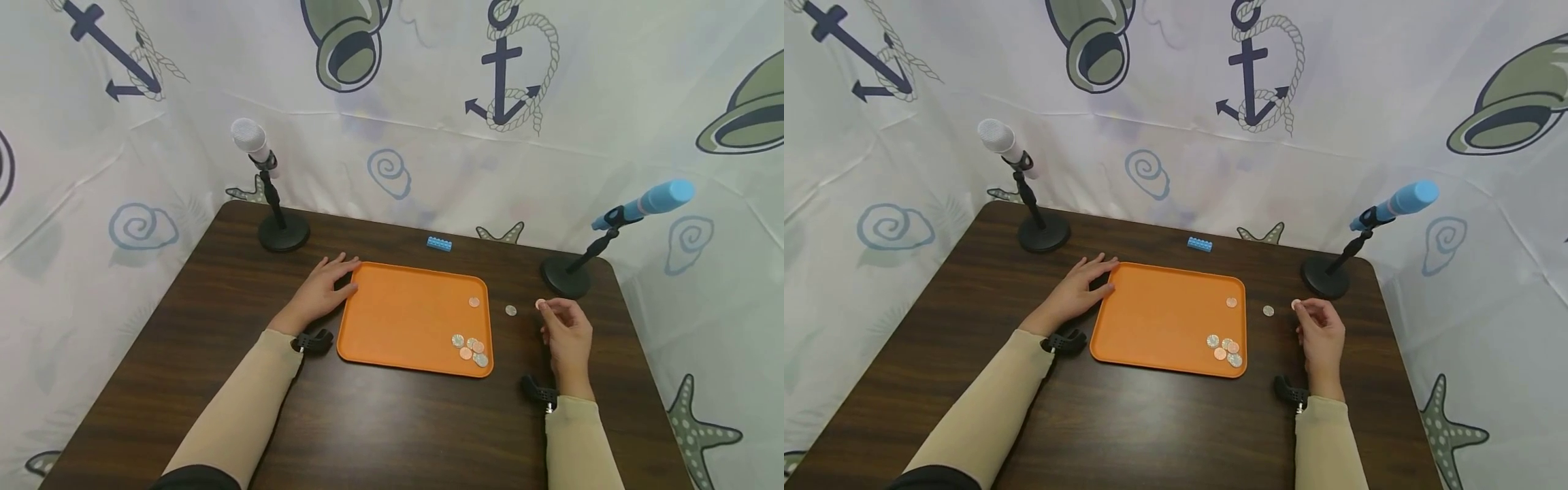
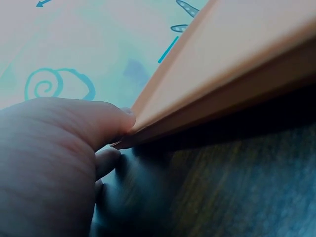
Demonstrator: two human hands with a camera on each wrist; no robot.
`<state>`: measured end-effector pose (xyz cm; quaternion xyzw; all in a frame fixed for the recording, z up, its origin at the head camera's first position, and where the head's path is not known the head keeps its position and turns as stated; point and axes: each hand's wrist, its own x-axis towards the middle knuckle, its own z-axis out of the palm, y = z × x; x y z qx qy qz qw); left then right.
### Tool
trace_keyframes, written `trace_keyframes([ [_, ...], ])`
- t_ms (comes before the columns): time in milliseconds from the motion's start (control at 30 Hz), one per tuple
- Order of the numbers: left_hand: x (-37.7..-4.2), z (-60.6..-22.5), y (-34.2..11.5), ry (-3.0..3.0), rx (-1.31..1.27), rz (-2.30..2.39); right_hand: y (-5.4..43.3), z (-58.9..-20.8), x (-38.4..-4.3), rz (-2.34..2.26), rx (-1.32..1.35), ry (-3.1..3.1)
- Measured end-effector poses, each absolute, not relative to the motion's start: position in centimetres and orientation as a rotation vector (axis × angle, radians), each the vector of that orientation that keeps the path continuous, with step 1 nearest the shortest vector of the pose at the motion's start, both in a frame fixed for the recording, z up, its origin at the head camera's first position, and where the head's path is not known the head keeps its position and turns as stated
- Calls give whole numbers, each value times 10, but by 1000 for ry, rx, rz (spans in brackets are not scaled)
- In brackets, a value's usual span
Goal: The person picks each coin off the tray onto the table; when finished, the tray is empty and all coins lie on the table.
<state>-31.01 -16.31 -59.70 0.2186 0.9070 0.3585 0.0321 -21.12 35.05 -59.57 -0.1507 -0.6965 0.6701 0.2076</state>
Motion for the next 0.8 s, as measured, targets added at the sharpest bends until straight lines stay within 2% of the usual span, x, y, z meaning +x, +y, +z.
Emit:
trace_keyframes([
  [267,-309,-597,-163,2798,664,1096,353,-595,-211,1662,-538,-2318],
  [800,-307,-596,-162,2812,654,1083,352,-595,-212,1627,-557,-2394],
])
